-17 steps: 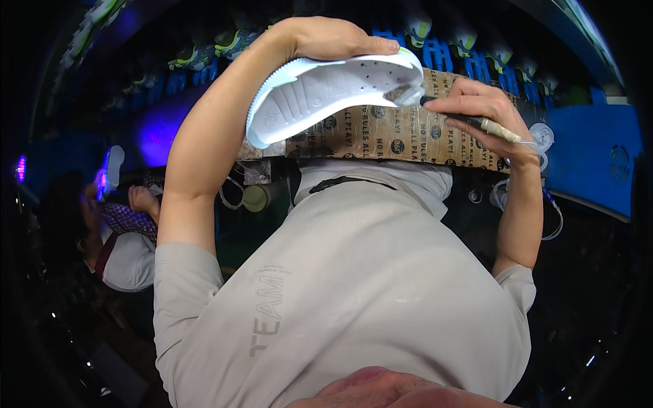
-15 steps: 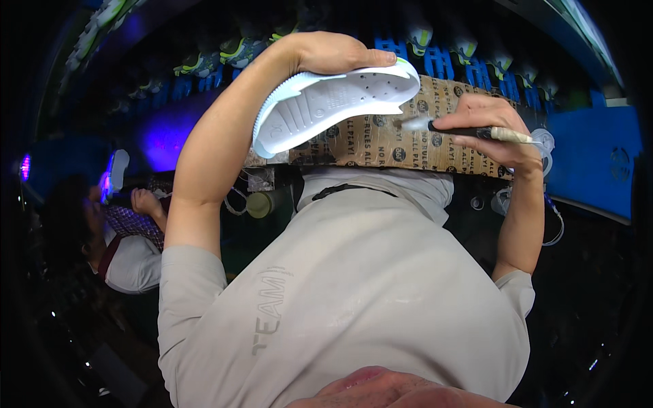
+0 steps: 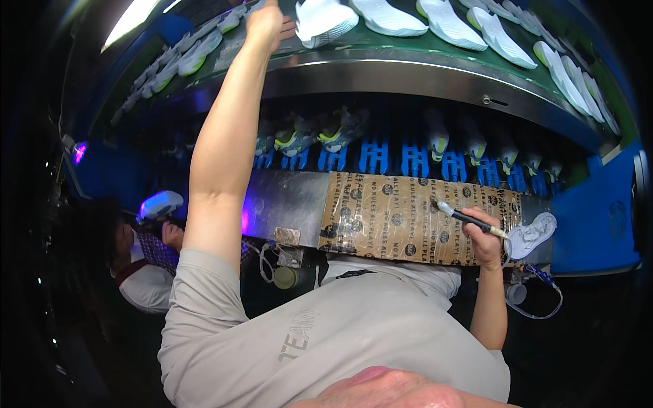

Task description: The person repeatedly picks up white clog-style shoes from a conveyor belt, uses a brush to scrub the interior and exterior surfaces, and places them back on the belt. The process continues for multiple shoes in a repetitive sequence.

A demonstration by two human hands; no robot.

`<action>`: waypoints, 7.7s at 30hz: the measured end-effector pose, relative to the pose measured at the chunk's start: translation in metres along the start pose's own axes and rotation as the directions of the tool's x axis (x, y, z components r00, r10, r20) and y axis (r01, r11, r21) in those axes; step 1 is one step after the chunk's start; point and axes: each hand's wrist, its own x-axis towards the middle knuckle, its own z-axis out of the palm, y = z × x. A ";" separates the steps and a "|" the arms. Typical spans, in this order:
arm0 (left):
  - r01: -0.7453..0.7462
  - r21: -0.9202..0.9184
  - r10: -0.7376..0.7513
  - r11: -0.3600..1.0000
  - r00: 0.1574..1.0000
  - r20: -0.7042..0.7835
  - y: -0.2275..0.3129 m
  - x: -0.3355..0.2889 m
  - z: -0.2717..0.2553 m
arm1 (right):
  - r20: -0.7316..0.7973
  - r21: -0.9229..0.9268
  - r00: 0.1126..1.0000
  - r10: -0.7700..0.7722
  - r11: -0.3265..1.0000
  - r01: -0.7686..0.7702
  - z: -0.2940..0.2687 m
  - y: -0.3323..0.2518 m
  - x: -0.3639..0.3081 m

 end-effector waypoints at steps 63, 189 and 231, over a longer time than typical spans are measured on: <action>0.700 -0.398 -0.357 0.593 0.672 0.649 -0.133 -0.387 0.076 | -0.226 0.709 0.952 0.205 0.705 0.017 0.027 0.023 -0.033; 0.056 0.968 0.251 0.244 0.961 -0.119 -0.010 0.046 -0.069 | -0.268 -0.078 0.934 0.237 0.961 -0.266 0.043 0.109 -0.034; 0.653 -0.298 -0.433 0.696 0.712 0.552 -0.188 -0.385 -0.003 | -0.226 0.486 0.863 0.452 0.820 -0.303 0.195 0.021 0.049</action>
